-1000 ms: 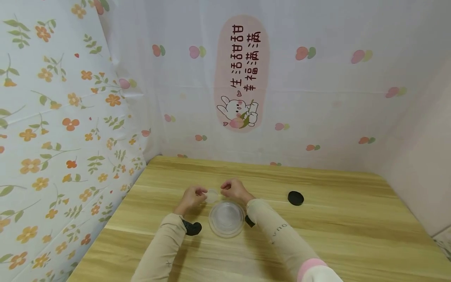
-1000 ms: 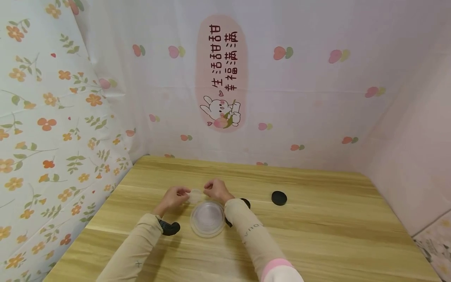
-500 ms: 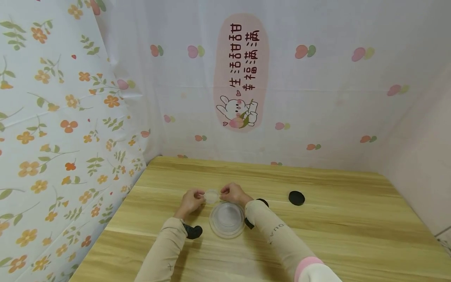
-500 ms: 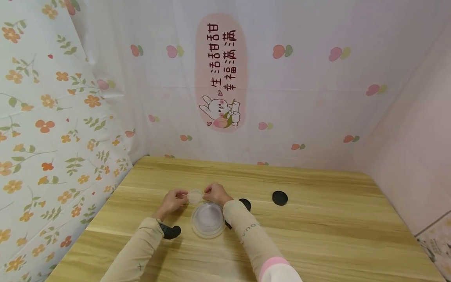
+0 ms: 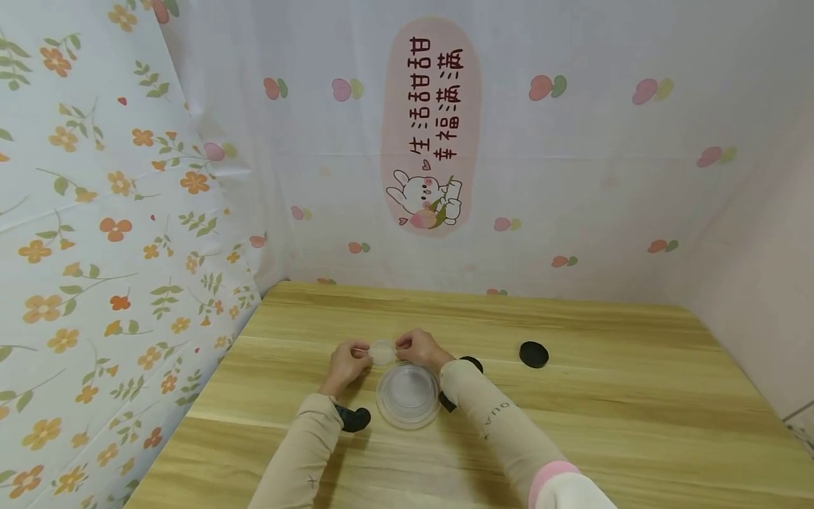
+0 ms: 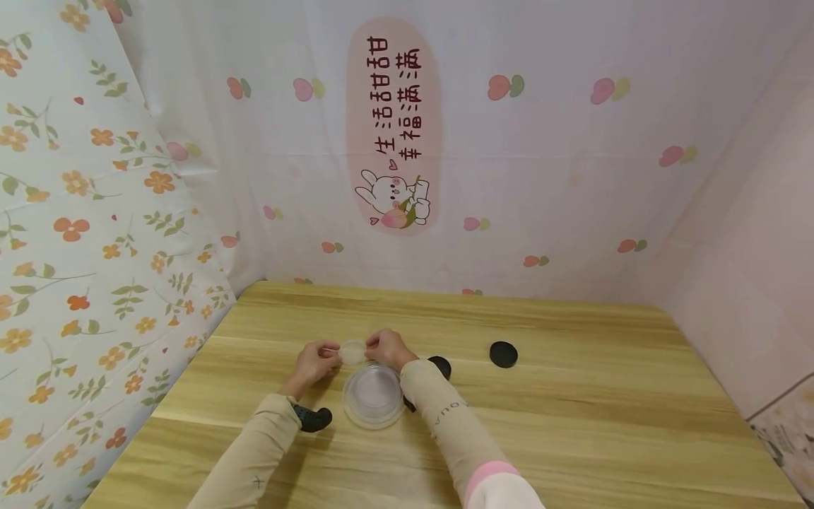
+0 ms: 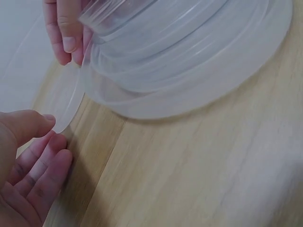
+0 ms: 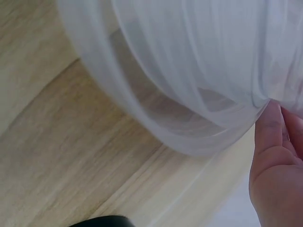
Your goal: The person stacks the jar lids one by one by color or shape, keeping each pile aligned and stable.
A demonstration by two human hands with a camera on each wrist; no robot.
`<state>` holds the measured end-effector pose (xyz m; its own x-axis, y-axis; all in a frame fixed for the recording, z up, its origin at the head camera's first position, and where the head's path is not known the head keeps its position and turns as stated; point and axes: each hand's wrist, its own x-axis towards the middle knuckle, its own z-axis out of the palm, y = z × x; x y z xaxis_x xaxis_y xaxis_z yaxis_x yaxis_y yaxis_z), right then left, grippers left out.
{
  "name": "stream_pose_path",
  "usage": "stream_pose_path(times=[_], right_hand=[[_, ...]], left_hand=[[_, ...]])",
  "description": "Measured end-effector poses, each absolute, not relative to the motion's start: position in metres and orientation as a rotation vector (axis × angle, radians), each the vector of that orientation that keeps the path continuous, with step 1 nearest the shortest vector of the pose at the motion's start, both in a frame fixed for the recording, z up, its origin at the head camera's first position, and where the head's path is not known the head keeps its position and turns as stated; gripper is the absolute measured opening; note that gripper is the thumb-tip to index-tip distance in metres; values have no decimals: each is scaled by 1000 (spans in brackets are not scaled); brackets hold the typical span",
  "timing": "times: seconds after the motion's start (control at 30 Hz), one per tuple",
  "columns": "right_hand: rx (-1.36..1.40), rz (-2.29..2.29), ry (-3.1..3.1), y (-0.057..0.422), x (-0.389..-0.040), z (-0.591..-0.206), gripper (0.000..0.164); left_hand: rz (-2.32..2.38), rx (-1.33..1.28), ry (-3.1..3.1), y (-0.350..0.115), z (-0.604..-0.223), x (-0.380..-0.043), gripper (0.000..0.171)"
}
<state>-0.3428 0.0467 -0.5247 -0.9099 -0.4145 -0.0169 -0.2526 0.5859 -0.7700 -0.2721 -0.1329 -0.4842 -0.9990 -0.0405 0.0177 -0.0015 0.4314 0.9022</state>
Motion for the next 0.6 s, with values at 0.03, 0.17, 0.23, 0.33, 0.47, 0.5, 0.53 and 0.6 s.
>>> stream_pose_path(times=[0.03,0.17,0.23,0.33,0.47,0.5,0.53,0.6], right_hand=[[-594,-1255,2636,48,-355,-544,26],[-593,-1256,2687,49,-399,-609,25],[-573,-1296,2662,51,-412,-629,25],[-476,-1332,2625,52,-375,-574,20],[-334,-1393,2570,52,-308,-480,18],[-304,-1405,2566,52,-304,-476,19],[-300,-1426,2556,53,-304,-476,19],[-292,-1441,2548,54,-303,-476,20]], left_hand=[[-1649,36,-2625,-132,-485,-272,23],[-1646,55,-2620,-128,-485,-272,22],[-1639,70,-2622,-125,-486,-272,22],[-1625,62,-2615,-121,-487,-273,21],[-1618,34,-2603,-115,-488,-272,21],[-1615,36,-2607,-114,-488,-272,21],[-1600,30,-2612,-113,-487,-273,21],[-1581,33,-2622,-111,-487,-274,21]])
